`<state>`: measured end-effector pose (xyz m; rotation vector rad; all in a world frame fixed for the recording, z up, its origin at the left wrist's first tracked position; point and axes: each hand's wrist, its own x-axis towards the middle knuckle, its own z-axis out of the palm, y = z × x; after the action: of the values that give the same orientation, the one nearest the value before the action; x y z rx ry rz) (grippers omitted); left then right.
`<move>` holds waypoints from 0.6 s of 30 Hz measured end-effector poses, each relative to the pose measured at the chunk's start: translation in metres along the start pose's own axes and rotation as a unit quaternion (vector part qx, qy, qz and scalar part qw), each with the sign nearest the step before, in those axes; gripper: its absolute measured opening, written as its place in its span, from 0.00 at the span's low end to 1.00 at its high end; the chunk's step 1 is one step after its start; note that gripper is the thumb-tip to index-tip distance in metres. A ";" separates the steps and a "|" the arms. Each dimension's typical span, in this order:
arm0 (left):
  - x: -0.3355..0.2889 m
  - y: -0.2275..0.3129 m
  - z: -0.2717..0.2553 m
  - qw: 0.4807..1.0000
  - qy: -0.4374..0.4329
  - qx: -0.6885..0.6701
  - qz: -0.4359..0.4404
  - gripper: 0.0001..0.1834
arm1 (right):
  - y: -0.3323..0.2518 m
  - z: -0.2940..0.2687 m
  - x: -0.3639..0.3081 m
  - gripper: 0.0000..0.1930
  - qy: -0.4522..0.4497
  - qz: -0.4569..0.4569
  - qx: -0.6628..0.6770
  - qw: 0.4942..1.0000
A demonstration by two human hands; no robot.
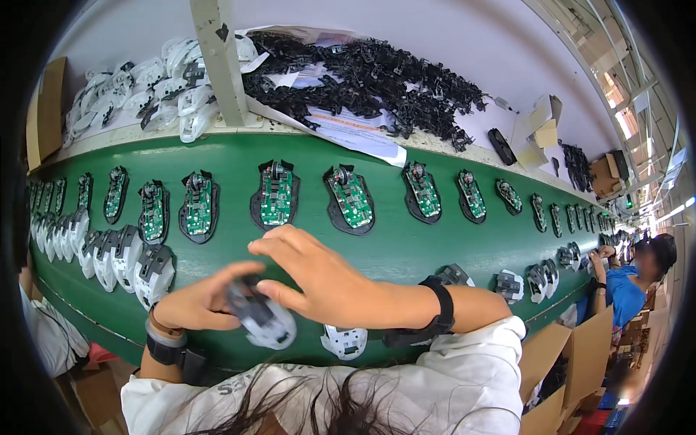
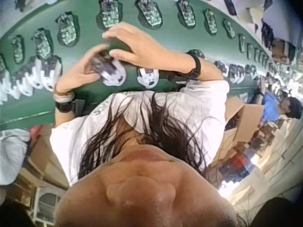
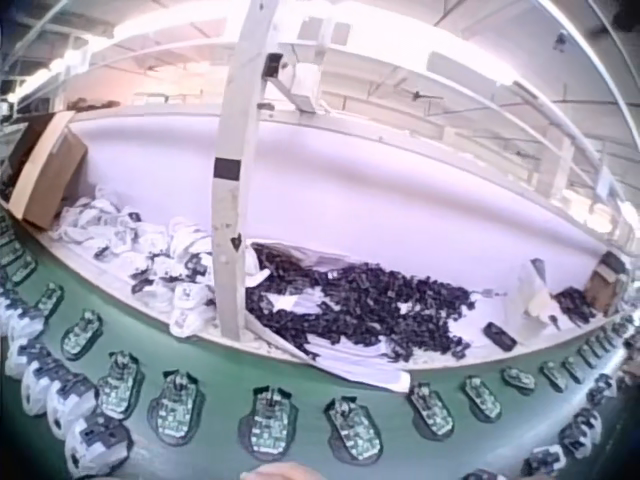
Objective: The person assembles electronic devices on a green workbench. They repeatedly pick up white plastic casings and small black components, insert the components into the casings, and place the assembled units back on the table. The process involves handling multiple identical units in a repetitive sequence.
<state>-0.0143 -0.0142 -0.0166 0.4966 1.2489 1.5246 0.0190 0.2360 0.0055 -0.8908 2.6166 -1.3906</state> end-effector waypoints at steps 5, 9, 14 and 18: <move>-0.003 0.004 0.013 0.887 0.255 0.382 0.047 0.36 | 0.021 -0.047 -0.005 0.07 0.117 -0.002 -0.176 0.977; 0.001 0.011 0.019 0.889 0.338 0.295 0.087 0.31 | 0.116 -0.130 0.007 0.10 0.271 0.169 -0.285 0.904; 0.001 0.009 0.020 0.855 0.362 0.347 0.130 0.26 | 0.197 -0.149 0.027 0.15 0.256 0.273 -0.343 0.862; -0.023 0.007 0.023 0.809 0.417 0.395 0.122 0.26 | 0.223 -0.156 0.030 0.10 0.260 0.239 -0.348 0.868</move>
<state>0.0092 -0.0239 0.0048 0.5319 2.6485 1.4038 -0.1563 0.4327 -0.0675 0.2180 3.4708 -0.5915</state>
